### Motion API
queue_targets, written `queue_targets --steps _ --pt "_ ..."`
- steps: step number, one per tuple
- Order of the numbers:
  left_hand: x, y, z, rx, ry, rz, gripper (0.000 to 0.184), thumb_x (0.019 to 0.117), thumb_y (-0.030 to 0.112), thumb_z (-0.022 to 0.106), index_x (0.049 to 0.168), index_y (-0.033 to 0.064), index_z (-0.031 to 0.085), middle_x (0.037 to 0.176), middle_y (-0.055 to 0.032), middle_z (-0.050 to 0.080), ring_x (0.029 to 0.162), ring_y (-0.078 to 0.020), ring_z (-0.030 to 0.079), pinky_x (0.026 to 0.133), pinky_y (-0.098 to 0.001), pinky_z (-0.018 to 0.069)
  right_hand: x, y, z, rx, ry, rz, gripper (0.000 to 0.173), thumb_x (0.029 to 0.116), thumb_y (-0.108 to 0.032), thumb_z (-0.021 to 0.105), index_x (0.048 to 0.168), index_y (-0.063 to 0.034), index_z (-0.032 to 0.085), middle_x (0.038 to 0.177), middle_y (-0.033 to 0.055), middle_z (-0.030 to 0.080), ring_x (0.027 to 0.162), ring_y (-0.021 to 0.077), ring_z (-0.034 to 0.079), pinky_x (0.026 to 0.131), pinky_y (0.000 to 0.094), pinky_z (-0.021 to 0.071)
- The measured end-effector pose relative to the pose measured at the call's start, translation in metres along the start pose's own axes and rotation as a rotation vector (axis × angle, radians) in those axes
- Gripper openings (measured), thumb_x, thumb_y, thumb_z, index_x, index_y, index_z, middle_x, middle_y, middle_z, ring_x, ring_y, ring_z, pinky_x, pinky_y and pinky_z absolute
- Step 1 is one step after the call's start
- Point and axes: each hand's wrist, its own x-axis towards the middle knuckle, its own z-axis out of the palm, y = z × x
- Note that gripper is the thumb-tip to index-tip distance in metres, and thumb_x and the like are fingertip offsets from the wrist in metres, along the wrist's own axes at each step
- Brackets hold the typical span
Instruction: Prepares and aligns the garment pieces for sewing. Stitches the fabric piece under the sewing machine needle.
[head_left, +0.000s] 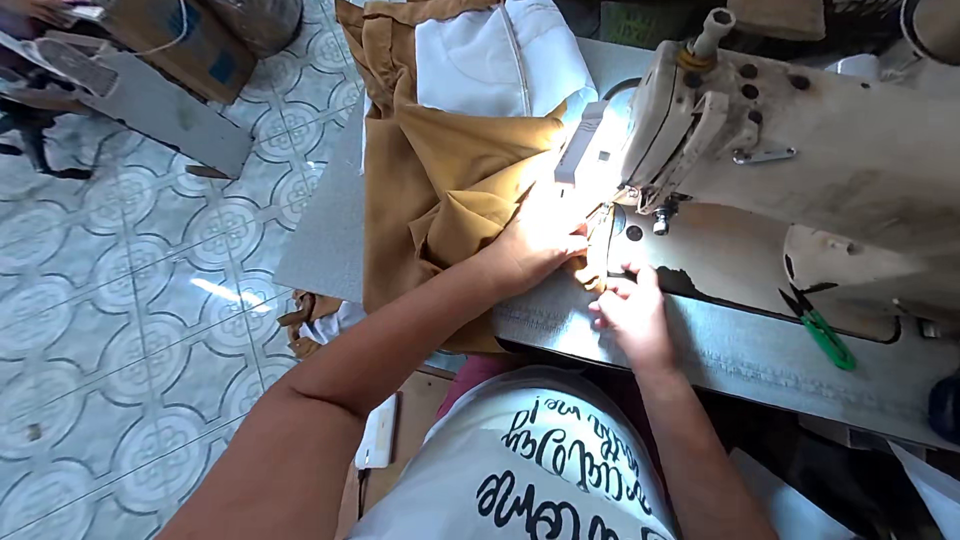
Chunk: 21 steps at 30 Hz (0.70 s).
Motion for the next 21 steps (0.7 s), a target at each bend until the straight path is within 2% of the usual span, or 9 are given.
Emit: queue_targets --steps 1,2,3,4,6,8,11,15,21 --pt "0.000 0.001 0.001 0.000 -0.001 -0.002 0.024 0.0975 0.002 0.057 0.104 0.0142 0.077 0.113 -0.0071 0.071 0.115 -0.0295 0.063 0.104 -0.0553 0.0434 -0.001 0.006 0.001 -0.251 0.061 -0.159 0.063 0.0832 0.006 0.066 0.142 -0.0006 0.046 0.095 0.0073 0.069 0.061 0.0129 0.062 0.057 0.0303 0.0552" --pt "-0.001 0.001 0.001 -0.002 -0.003 0.001 0.024 0.0974 0.003 0.057 0.104 0.0146 0.077 0.113 -0.0070 0.071 0.115 -0.0292 0.063 0.104 -0.0549 0.0430 0.000 0.009 0.003 -0.463 0.119 -0.289 0.058 0.0829 0.003 0.070 0.139 0.0033 0.053 0.108 0.0136 0.069 0.067 0.0209 0.066 0.061 0.0396 0.0580" --pt "0.000 0.001 0.001 0.005 -0.004 0.010 0.024 0.0973 0.003 0.057 0.103 0.0143 0.077 0.115 -0.0071 0.070 0.115 -0.0295 0.062 0.103 -0.0549 0.0431 0.001 0.011 0.004 -0.631 0.166 -0.405 0.044 0.0843 -0.001 0.073 0.127 0.0037 0.065 0.116 0.0193 0.068 0.078 0.0290 0.071 0.066 0.0469 0.0602" --pt "0.001 0.001 0.001 0.009 -0.004 0.031 0.023 0.0968 0.001 0.057 0.102 0.0129 0.076 0.117 -0.0078 0.070 0.117 -0.0301 0.062 0.101 -0.0549 0.0442 0.001 0.014 0.004 -0.740 0.199 -0.496 0.030 0.0863 -0.003 0.073 0.116 -0.0007 0.073 0.118 0.0204 0.067 0.091 0.0330 0.072 0.072 0.0488 0.0607" --pt "0.001 -0.001 0.002 0.010 0.012 0.070 0.023 0.0963 0.000 0.056 0.101 0.0102 0.077 0.124 -0.0076 0.071 0.125 -0.0303 0.061 0.102 -0.0541 0.0458 0.002 0.025 0.005 -0.833 0.251 -0.633 0.013 0.0891 -0.003 0.069 0.099 -0.0050 0.077 0.114 0.0164 0.071 0.104 0.0346 0.069 0.079 0.0470 0.0591" --pt "0.000 -0.002 0.006 0.040 0.003 0.071 0.023 0.0992 0.003 0.054 0.104 0.0116 0.074 0.123 -0.0053 0.072 0.130 -0.0293 0.058 0.105 -0.0529 0.0455 0.001 0.035 0.005 -0.861 0.289 -0.701 0.013 0.0910 -0.003 0.067 0.096 -0.0060 0.078 0.104 0.0124 0.075 0.102 0.0323 0.070 0.079 0.0438 0.0588" --pt "-0.002 -0.005 0.009 0.089 0.038 0.068 0.027 0.1016 0.006 0.053 0.113 0.0177 0.075 0.116 -0.0044 0.073 0.122 -0.0298 0.061 0.105 -0.0564 0.0421 -0.001 0.041 0.005 -0.871 0.298 -0.707 0.014 0.0912 -0.004 0.066 0.099 -0.0046 0.078 0.102 0.0128 0.075 0.101 0.0321 0.070 0.079 0.0436 0.0587" --pt "-0.003 -0.006 0.013 0.124 -0.021 0.052 0.038 0.1003 0.003 0.052 0.121 0.0274 0.073 0.121 -0.0049 0.070 0.127 -0.0326 0.057 0.114 -0.0675 0.0265 -0.001 0.045 0.007 -0.882 0.315 -0.707 0.015 0.0922 -0.005 0.065 0.098 -0.0054 0.078 0.104 0.0119 0.075 0.103 0.0312 0.070 0.083 0.0426 0.0575" --pt "0.000 -0.010 0.016 0.118 -0.005 0.069 0.037 0.1000 0.003 0.053 0.120 0.0267 0.073 0.126 -0.0099 0.068 0.131 -0.0368 0.055 0.114 -0.0693 0.0257 0.001 0.041 0.007 -0.903 0.316 -0.685 0.014 0.0917 -0.004 0.065 0.098 -0.0042 0.078 0.102 0.0136 0.074 0.101 0.0330 0.070 0.082 0.0443 0.0577"
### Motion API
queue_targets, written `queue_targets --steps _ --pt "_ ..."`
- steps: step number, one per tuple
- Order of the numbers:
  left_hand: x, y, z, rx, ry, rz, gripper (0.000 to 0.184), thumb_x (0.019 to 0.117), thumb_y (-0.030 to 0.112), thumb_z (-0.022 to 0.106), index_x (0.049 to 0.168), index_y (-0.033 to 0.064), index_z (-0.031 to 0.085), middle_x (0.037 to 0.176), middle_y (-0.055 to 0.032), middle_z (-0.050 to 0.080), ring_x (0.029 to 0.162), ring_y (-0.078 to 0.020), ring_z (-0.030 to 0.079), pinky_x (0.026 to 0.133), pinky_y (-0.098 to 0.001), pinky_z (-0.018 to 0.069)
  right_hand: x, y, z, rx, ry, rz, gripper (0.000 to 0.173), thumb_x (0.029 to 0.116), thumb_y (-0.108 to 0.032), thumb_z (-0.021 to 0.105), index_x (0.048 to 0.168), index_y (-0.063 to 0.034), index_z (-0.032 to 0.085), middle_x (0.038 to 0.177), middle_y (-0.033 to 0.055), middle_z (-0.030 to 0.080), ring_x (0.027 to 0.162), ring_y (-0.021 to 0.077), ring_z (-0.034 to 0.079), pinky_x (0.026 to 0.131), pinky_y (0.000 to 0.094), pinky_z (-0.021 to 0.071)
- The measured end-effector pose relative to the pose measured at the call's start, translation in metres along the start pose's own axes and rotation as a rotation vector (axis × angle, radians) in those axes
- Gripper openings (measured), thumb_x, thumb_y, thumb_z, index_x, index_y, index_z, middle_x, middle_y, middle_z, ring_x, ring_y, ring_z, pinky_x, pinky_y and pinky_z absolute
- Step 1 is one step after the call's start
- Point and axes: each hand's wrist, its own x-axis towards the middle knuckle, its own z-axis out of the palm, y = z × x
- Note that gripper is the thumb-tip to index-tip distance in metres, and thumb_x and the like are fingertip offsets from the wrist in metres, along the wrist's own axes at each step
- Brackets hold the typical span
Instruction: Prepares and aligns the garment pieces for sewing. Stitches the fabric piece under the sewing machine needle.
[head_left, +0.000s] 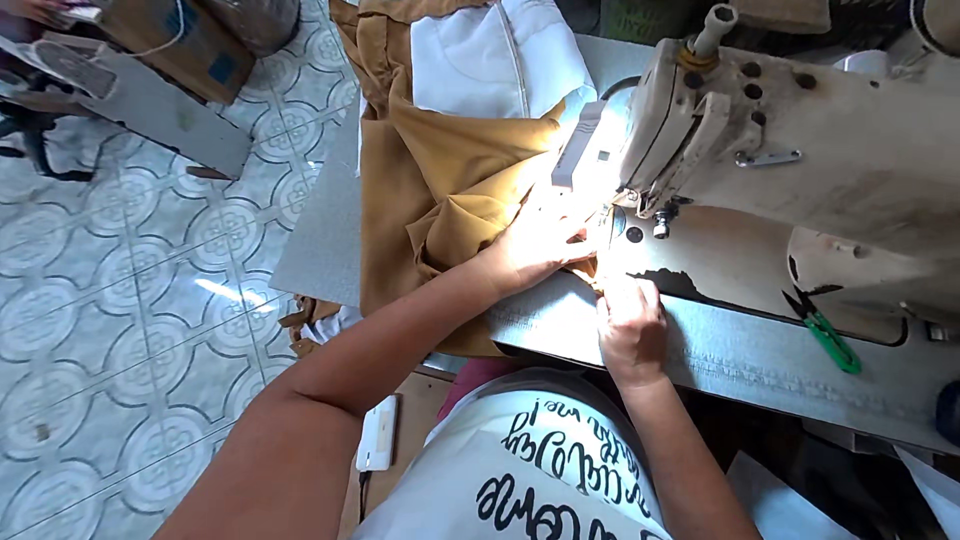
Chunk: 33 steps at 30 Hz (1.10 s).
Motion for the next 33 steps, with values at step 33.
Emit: queue_targets --steps 33 --pt "0.016 -0.032 0.009 -0.014 0.025 0.011 0.035 0.1030 0.006 0.049 0.122 0.0248 0.072 0.130 -0.0031 0.067 0.120 -0.0286 0.063 0.108 -0.0669 0.0358 0.036 0.011 0.010 0.055 0.015 0.004 0.016 0.0917 -0.001 0.065 0.103 0.0002 0.076 0.109 0.0181 0.074 0.098 0.0337 0.073 0.078 0.0455 0.0598"
